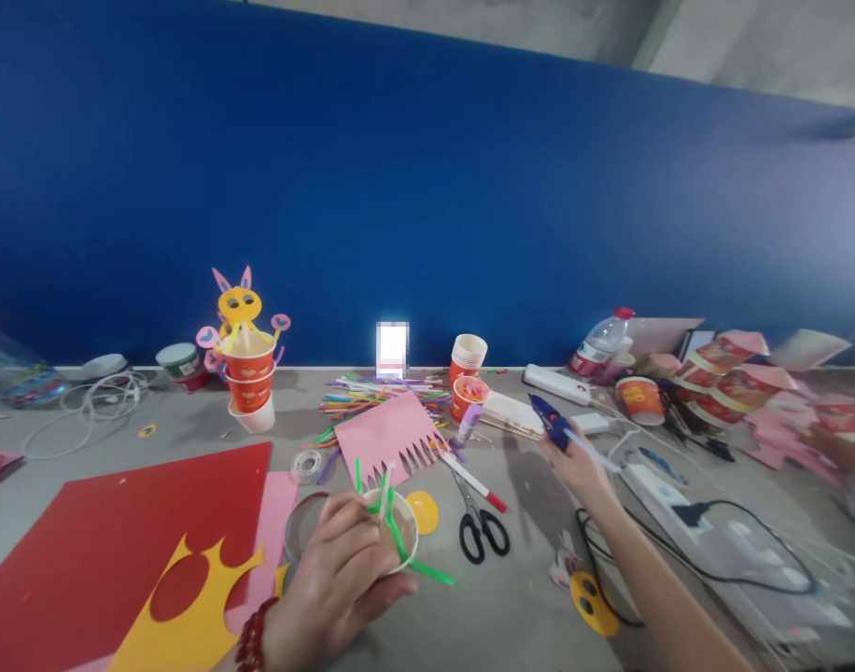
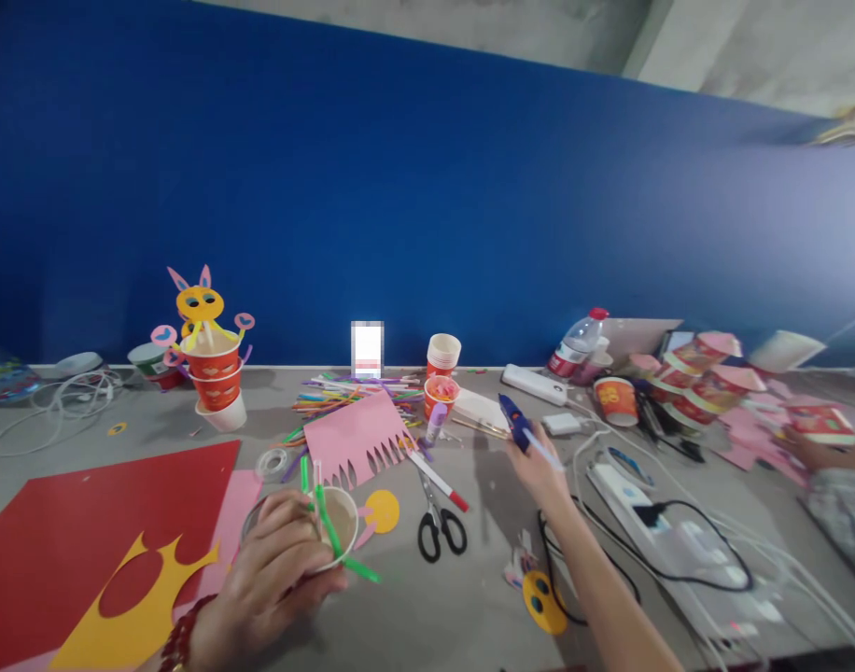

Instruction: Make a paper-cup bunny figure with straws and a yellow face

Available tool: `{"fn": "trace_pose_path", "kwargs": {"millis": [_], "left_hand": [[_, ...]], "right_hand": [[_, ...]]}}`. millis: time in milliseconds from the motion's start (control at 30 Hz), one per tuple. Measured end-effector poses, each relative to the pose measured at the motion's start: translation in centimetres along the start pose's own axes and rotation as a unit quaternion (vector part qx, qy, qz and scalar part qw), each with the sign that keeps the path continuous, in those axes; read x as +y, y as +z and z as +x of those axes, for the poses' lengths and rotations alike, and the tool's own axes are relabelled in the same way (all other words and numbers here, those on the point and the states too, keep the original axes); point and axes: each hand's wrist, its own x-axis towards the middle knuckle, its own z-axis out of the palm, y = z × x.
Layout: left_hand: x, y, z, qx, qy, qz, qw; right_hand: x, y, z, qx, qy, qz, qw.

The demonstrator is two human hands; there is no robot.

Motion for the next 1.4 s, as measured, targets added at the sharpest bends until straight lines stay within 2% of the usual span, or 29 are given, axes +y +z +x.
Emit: {"fn": "trace_pose_path", "kwargs": {"millis": [167,333,633,867,967,1033,1100,1167,1267,1400], "left_hand": [[-0.2,0.0,-0.1,-0.012,0.008,0.0,1.0],[-0.5,0.2,-0.3,-0.004,0.013,0.005,1.0],[-0.6,0.4,-0.3,-0.004,0.014,-0.002,1.0],[-0.7,0.3,-0.7,-0.01,0.005,-0.001,1.0],[-0.9,0.3,-0.6,-0.008,0.0,-0.001,1.0],[-0.9,0.3,-0.5,-0.004,0.0,0.001,1.0],[-1.0,0.3,-0.4,0.002,0.005,0.008,1.0],[-0.9,0.3,-0.2,0.003,0.009,0.017,1.0],[-0.8,0.5,-0.1,0.001,0.009,0.02,1.0],[-0.9,0.6,-0.3,0.005,0.018,0.01,1.0]], "right_hand": [[1.9,1.1,1.8,-0.046,-0.051,-0.154,0.986],[2.9,1.6,2.6,-0.118,-0.09,-0.239,0.96],[3.6,0.6,2.0,-0.187,-0.153,-0.279,0.929],[3.4,-0.2,2.3,-0.184,-0.179,-0.278,0.926],[1.6,-0.8,1.3,-0.144,-0.19,-0.28,0.93],[-0.7,-0.7,-0.6,-0.127,-0.204,-0.258,0.936],[-3.8,-0.3,-3.6,-0.142,-0.233,-0.138,0.952],[-7.1,0.4,-6.8,-0.228,-0.265,-0.011,0.937],[-11.0,1.6,-10.3,-0.371,-0.301,0.051,0.877],[-13.2,3.3,-11.2,-0.423,-0.322,0.088,0.842]]}}
